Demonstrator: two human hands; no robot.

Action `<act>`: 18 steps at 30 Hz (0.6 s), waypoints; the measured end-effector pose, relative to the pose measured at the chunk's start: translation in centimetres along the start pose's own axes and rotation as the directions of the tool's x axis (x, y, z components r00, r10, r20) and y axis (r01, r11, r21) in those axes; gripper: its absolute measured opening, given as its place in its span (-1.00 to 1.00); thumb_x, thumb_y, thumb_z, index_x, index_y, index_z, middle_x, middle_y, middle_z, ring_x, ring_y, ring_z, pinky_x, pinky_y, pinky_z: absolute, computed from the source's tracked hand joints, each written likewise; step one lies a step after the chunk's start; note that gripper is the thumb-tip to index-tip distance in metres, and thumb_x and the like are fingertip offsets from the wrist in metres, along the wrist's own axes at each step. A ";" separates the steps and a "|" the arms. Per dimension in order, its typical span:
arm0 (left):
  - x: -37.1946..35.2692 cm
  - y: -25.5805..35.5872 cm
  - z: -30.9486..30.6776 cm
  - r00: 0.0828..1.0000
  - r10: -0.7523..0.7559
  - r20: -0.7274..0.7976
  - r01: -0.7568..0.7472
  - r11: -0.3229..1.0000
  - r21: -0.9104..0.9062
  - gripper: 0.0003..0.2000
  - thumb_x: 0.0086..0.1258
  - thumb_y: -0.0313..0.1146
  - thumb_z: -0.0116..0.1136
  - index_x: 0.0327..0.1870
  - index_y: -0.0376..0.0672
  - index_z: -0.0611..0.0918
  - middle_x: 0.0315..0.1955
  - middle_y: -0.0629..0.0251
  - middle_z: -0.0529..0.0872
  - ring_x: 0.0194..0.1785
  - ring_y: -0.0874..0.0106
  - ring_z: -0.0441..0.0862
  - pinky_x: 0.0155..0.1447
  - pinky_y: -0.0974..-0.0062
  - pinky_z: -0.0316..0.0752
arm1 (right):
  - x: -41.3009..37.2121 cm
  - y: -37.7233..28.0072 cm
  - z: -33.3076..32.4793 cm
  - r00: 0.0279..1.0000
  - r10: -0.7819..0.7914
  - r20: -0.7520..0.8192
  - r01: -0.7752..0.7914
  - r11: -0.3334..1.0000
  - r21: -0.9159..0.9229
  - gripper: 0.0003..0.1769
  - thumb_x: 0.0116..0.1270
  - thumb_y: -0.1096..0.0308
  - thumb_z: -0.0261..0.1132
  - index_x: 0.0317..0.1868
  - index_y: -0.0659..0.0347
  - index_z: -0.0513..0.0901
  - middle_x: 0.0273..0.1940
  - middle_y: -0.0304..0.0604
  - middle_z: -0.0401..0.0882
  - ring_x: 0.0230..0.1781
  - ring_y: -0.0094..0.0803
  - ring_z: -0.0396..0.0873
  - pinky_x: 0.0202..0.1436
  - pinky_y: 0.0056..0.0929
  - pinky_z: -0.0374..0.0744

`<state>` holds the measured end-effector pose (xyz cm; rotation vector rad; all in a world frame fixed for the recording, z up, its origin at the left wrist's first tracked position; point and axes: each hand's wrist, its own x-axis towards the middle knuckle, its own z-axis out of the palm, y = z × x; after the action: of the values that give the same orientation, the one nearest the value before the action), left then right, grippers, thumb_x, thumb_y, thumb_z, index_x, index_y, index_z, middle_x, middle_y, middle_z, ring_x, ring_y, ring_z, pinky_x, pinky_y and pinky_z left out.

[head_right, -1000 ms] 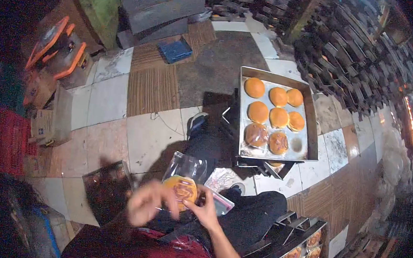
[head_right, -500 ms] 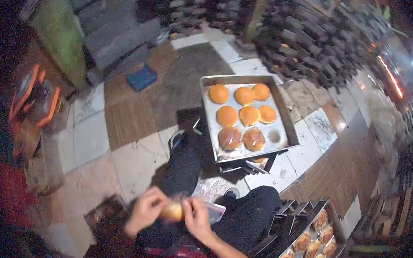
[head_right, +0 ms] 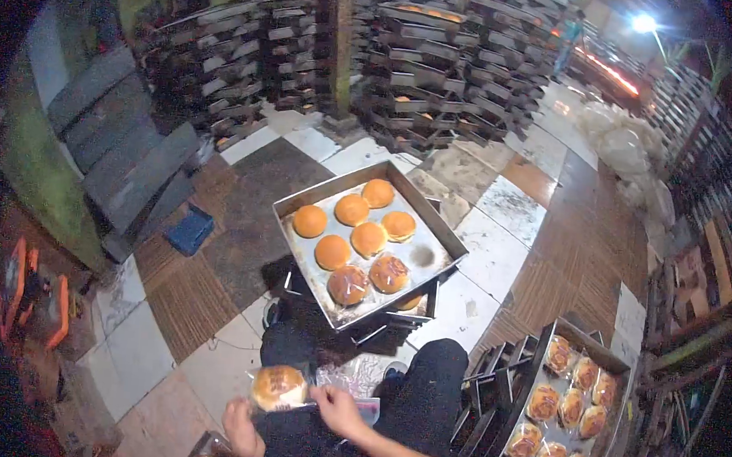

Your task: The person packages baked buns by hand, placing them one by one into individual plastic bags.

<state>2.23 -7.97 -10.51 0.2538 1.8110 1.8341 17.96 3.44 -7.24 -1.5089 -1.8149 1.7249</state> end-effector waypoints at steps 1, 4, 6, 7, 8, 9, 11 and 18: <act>-0.2 -0.4 -0.3 1.000 -0.007 -0.008 0.008 0.999 0.042 -0.89 0.24 -0.45 -0.05 -0.36 -0.29 0.51 -0.51 0.33 0.48 -0.38 0.51 0.41 -0.24 0.57 0.32 | -1.0 0.0 0.4 0.929 -0.295 -0.222 0.263 0.951 -0.162 -0.66 0.25 0.15 0.19 -0.19 0.30 0.50 -0.35 -0.05 0.47 -0.24 -0.30 0.46 -0.17 -0.34 0.42; -3.6 6.9 1.2 0.838 0.381 0.391 -0.513 0.794 0.326 -0.78 0.28 -0.38 -0.13 -0.27 -0.37 0.50 -0.56 0.19 0.54 -0.43 0.39 0.52 -0.38 0.46 0.40 | -6.3 -6.8 -0.3 0.693 -0.720 -0.042 0.540 0.557 -0.631 -0.43 0.05 0.09 0.35 0.05 0.09 0.42 0.02 -0.04 0.35 0.10 -0.14 0.32 0.21 -0.11 0.18; -3.3 10.0 1.5 0.946 -0.003 0.323 -0.221 0.723 0.654 -0.63 0.36 -0.22 -0.18 0.00 -0.34 0.43 -0.24 0.13 0.60 -0.35 0.30 0.54 -0.35 0.54 0.40 | -4.7 -6.4 0.9 0.576 -0.790 0.209 0.673 0.314 -0.669 -0.34 0.01 0.08 0.36 0.15 -0.01 0.35 -0.03 -0.01 0.41 -0.02 -0.15 0.42 0.09 -0.12 0.34; -3.0 10.9 2.8 0.986 -0.118 0.114 0.061 0.910 0.411 -0.60 0.35 -0.17 -0.20 0.06 -0.30 0.40 -0.13 0.16 0.56 -0.22 0.32 0.51 -0.22 0.53 0.37 | -2.4 -6.4 0.6 0.765 -0.600 0.233 0.607 0.552 -0.572 -0.33 0.04 0.09 0.33 0.17 0.01 0.33 -0.06 0.03 0.44 -0.07 -0.13 0.46 0.02 -0.17 0.41; -2.6 11.5 3.5 0.957 -0.286 -0.046 0.289 0.955 0.068 -0.56 0.34 -0.12 -0.23 0.11 -0.26 0.37 -0.01 0.20 0.51 -0.09 0.34 0.47 -0.08 0.53 0.33 | 0.5 -6.7 -0.1 0.885 -0.368 0.285 0.464 0.749 -0.473 -0.33 0.07 0.10 0.31 0.19 0.02 0.31 -0.09 0.07 0.46 -0.12 -0.11 0.50 -0.05 -0.22 0.48; -2.3 11.9 3.4 0.959 -0.279 -0.050 0.282 0.957 0.069 -0.56 0.34 -0.12 -0.23 0.11 -0.26 0.37 -0.01 0.20 0.51 -0.09 0.34 0.47 -0.08 0.53 0.33 | 2.7 -6.5 -1.8 0.854 -0.490 0.176 0.519 0.779 -0.353 -0.36 0.08 0.13 0.30 0.18 0.06 0.32 -0.13 0.08 0.48 -0.17 -0.08 0.52 -0.14 -0.23 0.51; -1.7 12.8 3.0 0.970 -0.218 -0.106 0.213 0.975 -0.059 -0.54 0.32 -0.06 -0.23 0.12 -0.18 0.38 0.09 0.29 0.41 0.07 0.41 0.32 0.09 0.43 0.16 | 5.7 -6.9 -7.7 0.881 -0.471 -0.028 0.436 0.835 -0.335 -0.46 0.06 0.24 0.34 0.05 0.20 0.40 -0.23 0.08 0.51 -0.23 -0.03 0.53 -0.21 -0.19 0.53; -1.8 9.7 2.1 0.918 -0.349 -0.189 0.321 0.933 -0.164 -0.66 0.33 -0.18 -0.19 0.04 -0.15 0.42 -0.16 0.34 0.47 -0.08 0.46 0.36 0.02 0.46 0.18 | 1.2 -6.0 -19.3 0.148 -0.742 -0.654 0.095 0.669 -0.737 -0.67 0.09 0.41 0.29 -0.13 0.36 0.48 -0.21 0.09 0.50 -0.20 -0.03 0.47 -0.06 -0.22 0.43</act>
<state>2.39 -6.53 -0.57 -0.3018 1.7342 1.7725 28.61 17.45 2.84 -1.3489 -1.6861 -0.2179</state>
